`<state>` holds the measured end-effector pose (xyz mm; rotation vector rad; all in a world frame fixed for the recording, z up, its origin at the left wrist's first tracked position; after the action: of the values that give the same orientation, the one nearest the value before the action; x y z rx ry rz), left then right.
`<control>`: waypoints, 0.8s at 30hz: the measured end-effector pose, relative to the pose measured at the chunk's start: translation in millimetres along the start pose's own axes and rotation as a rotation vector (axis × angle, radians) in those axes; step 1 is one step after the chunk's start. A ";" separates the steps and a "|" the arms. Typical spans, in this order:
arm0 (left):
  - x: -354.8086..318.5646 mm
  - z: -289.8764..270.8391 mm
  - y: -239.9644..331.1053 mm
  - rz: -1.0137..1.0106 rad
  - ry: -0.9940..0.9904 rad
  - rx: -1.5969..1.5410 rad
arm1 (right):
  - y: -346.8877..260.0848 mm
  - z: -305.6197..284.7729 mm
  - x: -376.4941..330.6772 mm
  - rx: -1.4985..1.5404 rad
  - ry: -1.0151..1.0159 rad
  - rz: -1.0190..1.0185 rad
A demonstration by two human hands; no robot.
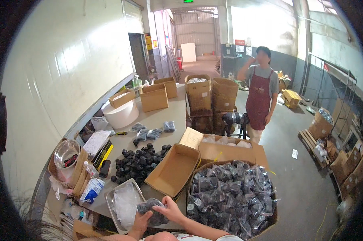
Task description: The person unbags black components, removing the parts from plastic bags by hand onto the table and stacking the empty plastic bags into a metal tray.
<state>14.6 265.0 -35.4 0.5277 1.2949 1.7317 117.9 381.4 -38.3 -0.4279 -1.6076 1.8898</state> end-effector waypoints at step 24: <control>114.8 -109.0 47.8 0.049 0.094 -0.462 | 42.1 36.0 145.0 -0.292 0.163 0.064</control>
<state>-146.5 299.4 -50.3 0.2133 0.9031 2.0348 -24.1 442.7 -50.9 -0.7448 -1.7805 1.6215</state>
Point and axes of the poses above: each hand's wrist, its own x-axis towards the middle knuckle, its own z-axis out of the palm, y = z × x, the point moved 3 cm from there along x, towards the middle knuckle, and after that the axes turned 5 degrees about -z, right-handed, at the moved point
